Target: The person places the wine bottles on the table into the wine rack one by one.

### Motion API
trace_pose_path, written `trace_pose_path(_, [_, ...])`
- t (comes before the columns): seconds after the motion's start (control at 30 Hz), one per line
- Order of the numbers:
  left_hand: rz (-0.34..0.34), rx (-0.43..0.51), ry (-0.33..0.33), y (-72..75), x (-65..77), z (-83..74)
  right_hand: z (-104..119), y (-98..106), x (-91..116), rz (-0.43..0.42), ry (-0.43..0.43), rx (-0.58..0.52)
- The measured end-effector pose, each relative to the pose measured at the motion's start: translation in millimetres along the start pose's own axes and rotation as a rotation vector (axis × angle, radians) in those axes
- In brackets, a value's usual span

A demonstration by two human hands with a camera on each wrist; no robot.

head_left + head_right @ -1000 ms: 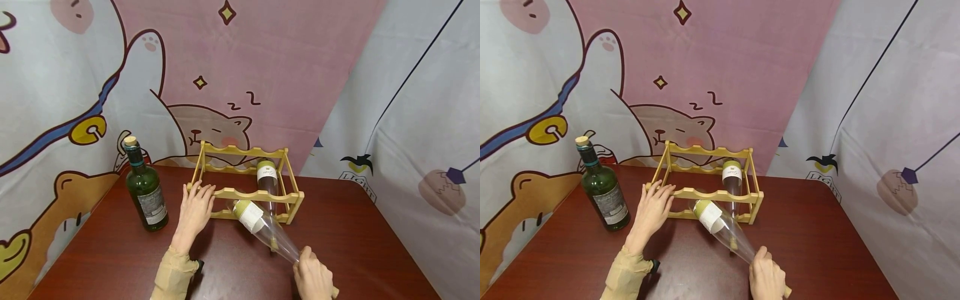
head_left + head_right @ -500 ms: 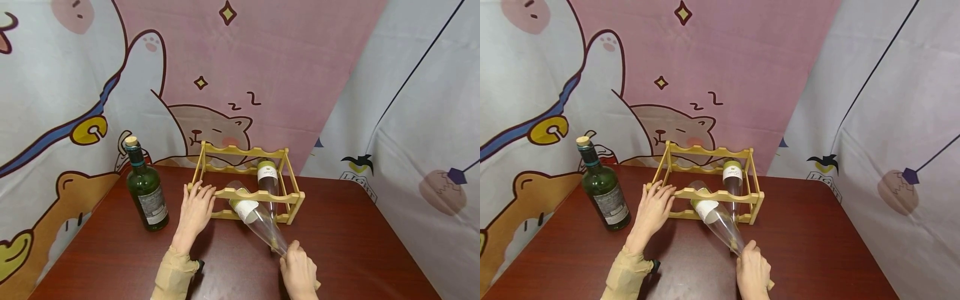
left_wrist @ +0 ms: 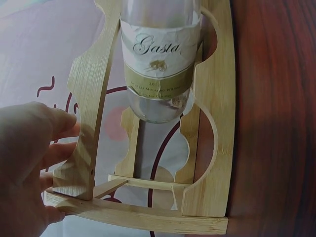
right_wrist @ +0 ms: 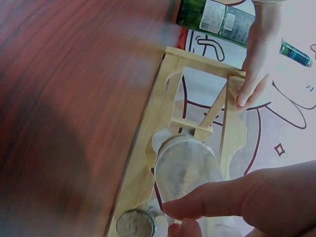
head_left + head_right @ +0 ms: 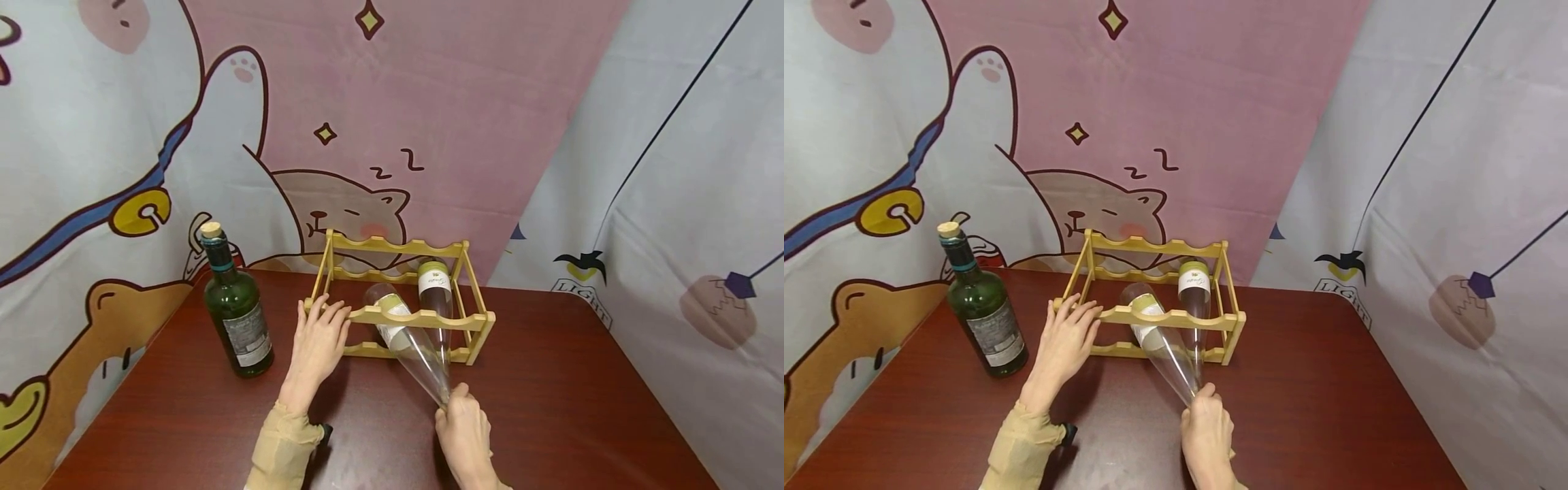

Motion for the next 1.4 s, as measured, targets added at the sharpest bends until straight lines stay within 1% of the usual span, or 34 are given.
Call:
trace_pose_path(0.13, [0.005, 0.002, -0.004, -0.4, 0.4, 0.6, 4.4, -2.3, -1.5, -0.019, 0.018, -0.028])
trace_pose_path(0.43, [0.002, -0.004, -0.006, -1.2, 2.7, 1.8, 11.4, -7.1, -11.0, -0.006, 0.013, -0.080])
trace_pose_path(0.6, [-0.001, 0.000, -0.009, -1.1, 3.0, 1.5, 17.3, -13.2, -17.1, -0.024, 0.012, -0.090])
trace_pose_path(0.8, [-0.027, 0.001, -0.025, -1.4, 1.9, 1.8, 26.4, -20.2, -27.9, -0.029, 0.012, -0.086])
trace_pose_path(0.93, [-0.029, 0.004, -0.026, -1.2, 1.0, 1.8, 30.3, -24.1, -33.9, -0.030, 0.010, -0.098])
trace_pose_path(1.07, [-0.023, 0.006, -0.019, -0.3, 0.8, 1.2, 33.2, -28.0, -38.5, -0.020, -0.006, -0.120])
trace_pose_path(1.3, [-0.019, 0.011, -0.017, 0.2, 0.6, 0.6, 39.0, -30.0, -47.1, 0.044, -0.123, -0.149])
trace_pose_path(1.33, [-0.019, 0.010, -0.019, 0.2, 0.4, 0.6, 39.7, -30.5, -48.6, 0.046, -0.131, -0.150])
trace_pose_path(1.4, [-0.022, 0.006, -0.021, 0.3, 0.2, 1.0, 41.5, -31.9, -51.6, 0.029, -0.110, -0.150])
Point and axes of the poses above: each hand's wrist, its own x-axis away from the middle knuckle, its own y-axis out of the back of the hand, z = x × y, the point moved 1 cm from there along -x, towards the middle knuckle, and after that the axes turned 6 degrees about y, right-handed, at the moved point
